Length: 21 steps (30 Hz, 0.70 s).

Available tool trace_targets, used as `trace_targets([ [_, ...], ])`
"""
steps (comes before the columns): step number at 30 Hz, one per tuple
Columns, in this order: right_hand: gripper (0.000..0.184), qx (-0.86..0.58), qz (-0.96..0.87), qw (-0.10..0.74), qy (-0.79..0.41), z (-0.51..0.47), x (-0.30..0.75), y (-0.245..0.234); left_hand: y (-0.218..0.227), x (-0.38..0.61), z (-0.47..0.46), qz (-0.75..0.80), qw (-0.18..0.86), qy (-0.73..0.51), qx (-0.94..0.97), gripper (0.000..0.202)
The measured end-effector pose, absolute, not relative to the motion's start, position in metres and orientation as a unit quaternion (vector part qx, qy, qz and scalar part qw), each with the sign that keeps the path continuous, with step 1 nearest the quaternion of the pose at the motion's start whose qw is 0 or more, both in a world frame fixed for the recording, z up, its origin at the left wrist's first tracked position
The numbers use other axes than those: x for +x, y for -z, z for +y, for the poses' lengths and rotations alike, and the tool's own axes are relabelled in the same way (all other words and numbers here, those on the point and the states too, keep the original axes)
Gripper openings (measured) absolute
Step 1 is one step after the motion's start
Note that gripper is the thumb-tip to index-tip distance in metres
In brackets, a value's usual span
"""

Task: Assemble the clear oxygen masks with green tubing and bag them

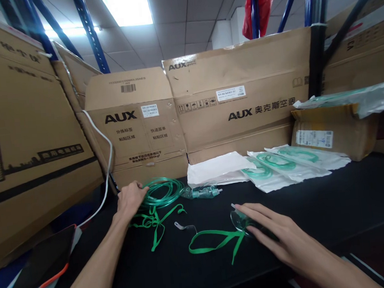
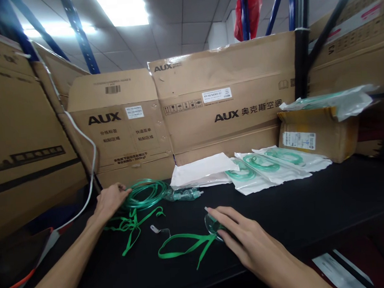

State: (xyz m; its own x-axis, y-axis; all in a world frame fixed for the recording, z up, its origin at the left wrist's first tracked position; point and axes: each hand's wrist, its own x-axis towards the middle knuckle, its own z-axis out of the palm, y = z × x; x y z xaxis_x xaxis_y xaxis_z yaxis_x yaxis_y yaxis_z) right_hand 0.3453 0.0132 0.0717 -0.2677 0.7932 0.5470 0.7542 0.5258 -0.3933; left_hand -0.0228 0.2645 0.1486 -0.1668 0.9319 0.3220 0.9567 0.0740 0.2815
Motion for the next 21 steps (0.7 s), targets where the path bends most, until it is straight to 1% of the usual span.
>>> trace_targets([
  [5,0.052,-0.479,-0.798,0.364,-0.026,0.014,0.345,-0.071,-0.168,-0.011,0.253,-0.689,0.056,0.335,-0.641,0.032],
  [10,0.051,-0.481,-0.795,0.369,-0.028,0.014,0.346,-0.070,-0.176,-0.002,0.246,-0.635,0.042,0.414,-0.651,0.040],
  [13,0.052,-0.480,-0.796,0.368,-0.033,0.013,0.347,-0.071,-0.176,0.000,0.248,-0.613,-0.003,0.423,-0.667,0.040],
  [18,0.053,-0.480,-0.798,0.364,-0.031,0.013,0.346,-0.072,-0.171,-0.003,0.259,-0.611,-0.110,0.384,-0.683,0.028],
  [21,0.053,-0.481,-0.795,0.370,-0.021,0.013,0.346,-0.073,-0.171,-0.004,0.259,-0.613,-0.134,0.384,-0.678,0.025],
])
